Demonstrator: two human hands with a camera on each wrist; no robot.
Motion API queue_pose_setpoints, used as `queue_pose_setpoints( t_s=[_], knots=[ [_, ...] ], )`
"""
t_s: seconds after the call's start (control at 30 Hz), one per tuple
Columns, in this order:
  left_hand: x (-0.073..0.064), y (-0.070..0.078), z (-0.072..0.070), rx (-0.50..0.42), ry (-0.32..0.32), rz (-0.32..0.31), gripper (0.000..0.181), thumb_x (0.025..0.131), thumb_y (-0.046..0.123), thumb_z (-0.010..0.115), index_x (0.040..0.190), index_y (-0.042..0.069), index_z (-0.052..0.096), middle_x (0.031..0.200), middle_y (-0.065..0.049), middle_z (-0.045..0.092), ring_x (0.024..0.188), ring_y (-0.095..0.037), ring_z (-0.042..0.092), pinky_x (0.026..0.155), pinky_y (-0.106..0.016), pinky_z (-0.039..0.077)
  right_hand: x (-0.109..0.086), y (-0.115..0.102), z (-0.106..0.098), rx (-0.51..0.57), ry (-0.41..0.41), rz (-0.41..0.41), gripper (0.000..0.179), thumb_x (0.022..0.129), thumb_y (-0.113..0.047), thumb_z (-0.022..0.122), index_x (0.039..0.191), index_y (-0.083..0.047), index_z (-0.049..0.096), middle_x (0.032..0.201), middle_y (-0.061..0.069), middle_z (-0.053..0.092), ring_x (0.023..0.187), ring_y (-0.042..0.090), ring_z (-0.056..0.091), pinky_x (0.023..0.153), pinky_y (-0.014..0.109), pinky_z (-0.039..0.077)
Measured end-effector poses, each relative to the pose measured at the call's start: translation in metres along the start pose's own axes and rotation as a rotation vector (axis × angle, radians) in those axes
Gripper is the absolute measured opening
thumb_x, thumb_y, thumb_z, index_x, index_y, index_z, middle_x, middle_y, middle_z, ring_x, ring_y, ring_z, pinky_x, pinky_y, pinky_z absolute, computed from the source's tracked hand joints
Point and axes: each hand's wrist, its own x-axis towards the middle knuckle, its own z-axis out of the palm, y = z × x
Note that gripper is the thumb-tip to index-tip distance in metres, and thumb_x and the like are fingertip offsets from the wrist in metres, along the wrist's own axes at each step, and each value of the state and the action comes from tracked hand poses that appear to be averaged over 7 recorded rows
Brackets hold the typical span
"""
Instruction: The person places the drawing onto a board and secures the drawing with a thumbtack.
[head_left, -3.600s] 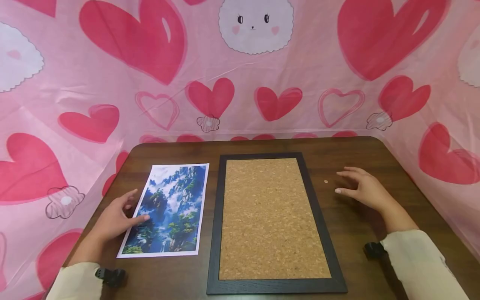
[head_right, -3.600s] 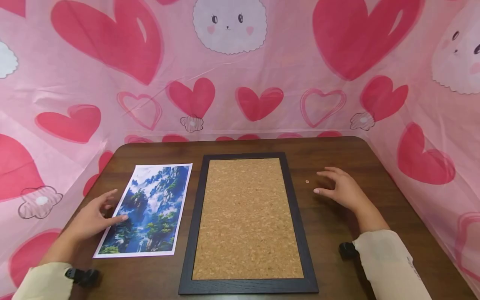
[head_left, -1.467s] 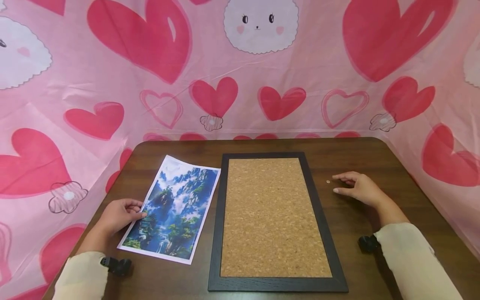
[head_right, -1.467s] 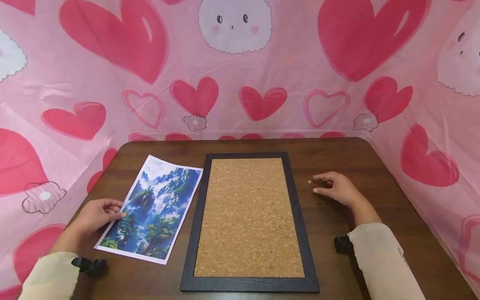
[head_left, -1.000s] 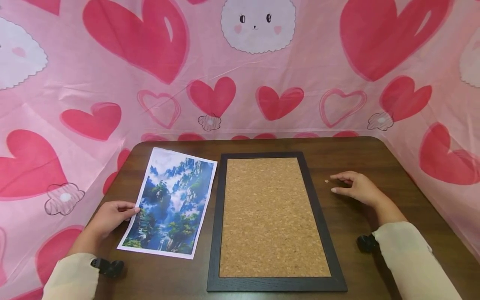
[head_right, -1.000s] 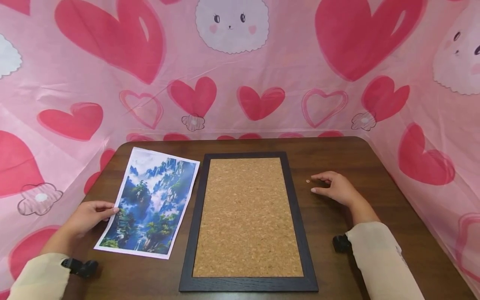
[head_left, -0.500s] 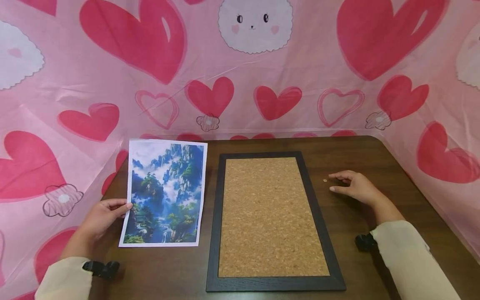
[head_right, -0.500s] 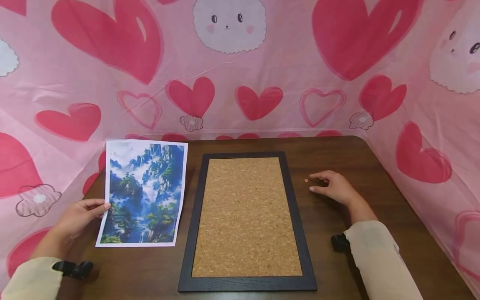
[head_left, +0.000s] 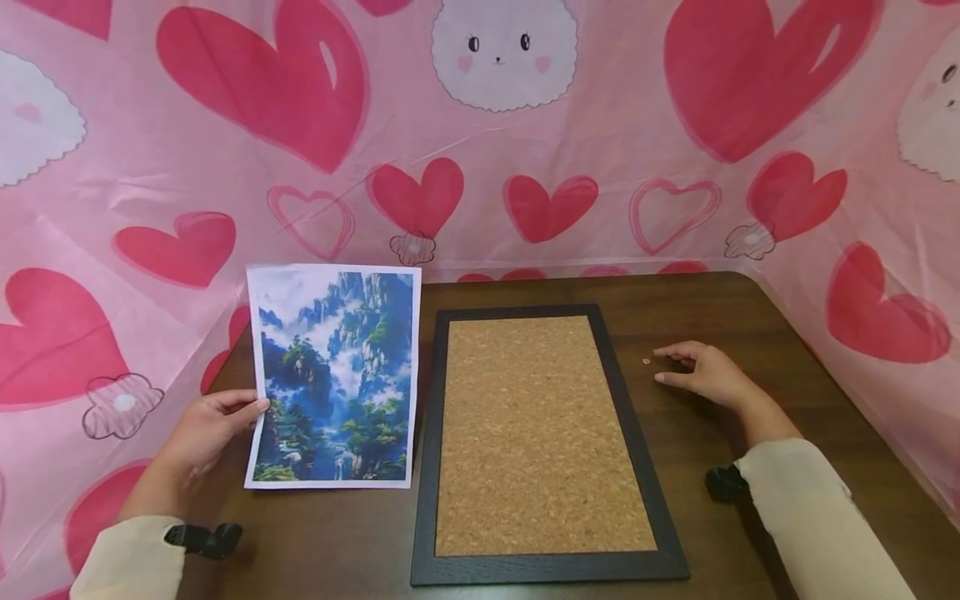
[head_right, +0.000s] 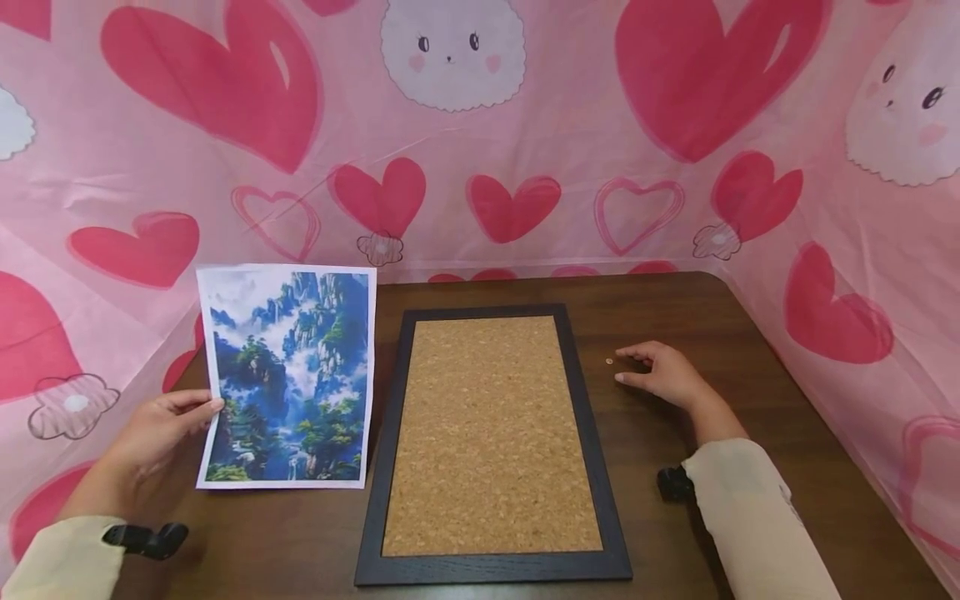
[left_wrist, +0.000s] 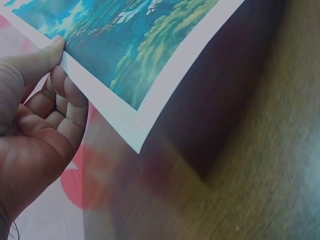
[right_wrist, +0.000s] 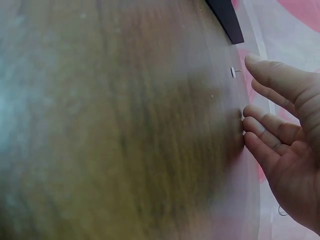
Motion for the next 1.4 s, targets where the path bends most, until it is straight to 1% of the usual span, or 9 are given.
queue_pose_setpoints(
  t_s=[0.17, 0.3, 0.4, 0.5, 0.57, 0.7, 0.9, 1.17, 1.4],
  knots=[
    [-0.003, 0.003, -0.002, -0.001, 0.009, -0.028, 0.039, 0.094, 0.031, 0.066, 0.116, -0.001, 0.069, 0.086, 0.011, 0.071, 0.079, -0.012, 0.063, 0.071, -0.026, 0.055, 0.011, 0.009, 0.021, 0.039, -0.051, 0.015, 0.049, 0.085, -0.024, 0.077, 0.124, 0.004, 0.062, 0.123, 0.028, 0.058, 0.117, 0.045, 0.050, 0.102, 0.058, 0.037],
    [-0.004, 0.005, -0.001, 0.015, 0.035, -0.040, 0.039, 0.094, 0.030, 0.066, 0.115, -0.002, 0.069, 0.083, 0.011, 0.070, 0.076, -0.013, 0.062, 0.068, -0.027, 0.055, 0.019, 0.014, 0.036, 0.067, -0.089, 0.021, 0.050, 0.086, -0.024, 0.077, 0.124, 0.004, 0.062, 0.123, 0.028, 0.058, 0.116, 0.045, 0.050, 0.101, 0.059, 0.037],
    [-0.004, 0.007, -0.001, 0.012, 0.043, -0.041, 0.027, 0.095, 0.028, 0.066, 0.110, 0.007, 0.073, 0.081, 0.011, 0.070, 0.073, -0.013, 0.062, 0.066, -0.028, 0.055, 0.025, 0.019, 0.047, 0.086, -0.115, 0.026, 0.050, 0.086, -0.025, 0.077, 0.124, 0.003, 0.063, 0.123, 0.028, 0.058, 0.116, 0.045, 0.051, 0.101, 0.059, 0.038],
    [-0.003, 0.009, 0.000, -0.064, 0.042, -0.018, 0.012, 0.095, 0.022, 0.066, 0.100, 0.021, 0.077, 0.079, 0.009, 0.070, 0.070, -0.013, 0.063, 0.064, -0.027, 0.055, 0.025, 0.019, 0.047, 0.088, -0.114, 0.023, 0.049, 0.086, -0.025, 0.077, 0.124, 0.003, 0.063, 0.123, 0.028, 0.058, 0.116, 0.044, 0.051, 0.101, 0.059, 0.038],
    [-0.002, 0.011, -0.001, -0.122, 0.041, -0.011, 0.014, 0.095, 0.020, 0.066, 0.094, 0.028, 0.077, 0.079, 0.009, 0.071, 0.068, -0.012, 0.062, 0.062, -0.027, 0.055, 0.026, 0.020, 0.048, 0.090, -0.115, 0.020, 0.050, 0.086, -0.025, 0.077, 0.124, 0.003, 0.063, 0.123, 0.027, 0.058, 0.116, 0.044, 0.051, 0.101, 0.059, 0.038],
    [-0.001, 0.017, -0.005, -0.241, 0.034, -0.002, 0.019, 0.095, 0.015, 0.065, 0.091, 0.028, 0.078, 0.077, 0.006, 0.070, 0.065, -0.011, 0.058, 0.060, -0.024, 0.053, 0.026, 0.021, 0.048, 0.088, -0.113, 0.014, 0.050, 0.085, -0.025, 0.077, 0.123, 0.003, 0.063, 0.122, 0.027, 0.059, 0.116, 0.044, 0.052, 0.101, 0.059, 0.038],
    [0.000, 0.022, 0.003, -0.267, 0.011, -0.008, 0.019, 0.095, 0.015, 0.065, 0.090, 0.030, 0.077, 0.079, 0.007, 0.071, 0.066, -0.010, 0.058, 0.061, -0.023, 0.052, 0.025, 0.021, 0.047, 0.093, -0.104, 0.004, 0.049, 0.085, -0.024, 0.077, 0.123, 0.004, 0.063, 0.121, 0.027, 0.059, 0.115, 0.044, 0.052, 0.100, 0.059, 0.038],
    [0.002, 0.016, -0.001, -0.319, 0.012, -0.031, 0.014, 0.093, 0.017, 0.068, 0.087, 0.026, 0.076, 0.081, 0.007, 0.072, 0.068, -0.010, 0.062, 0.063, -0.022, 0.054, 0.042, -0.022, 0.042, 0.050, -0.098, -0.024, 0.047, 0.085, -0.021, 0.078, 0.122, 0.004, 0.063, 0.120, 0.026, 0.060, 0.114, 0.043, 0.053, 0.100, 0.059, 0.039],
    [0.008, 0.013, -0.002, -0.339, -0.055, -0.056, 0.007, 0.092, 0.019, 0.070, 0.092, 0.019, 0.077, 0.085, 0.003, 0.073, 0.074, -0.014, 0.068, 0.070, -0.029, 0.058, 0.055, -0.064, 0.036, 0.010, -0.108, -0.033, 0.048, 0.085, -0.023, 0.077, 0.123, 0.003, 0.063, 0.122, 0.027, 0.059, 0.116, 0.044, 0.052, 0.100, 0.060, 0.038]
  ],
)
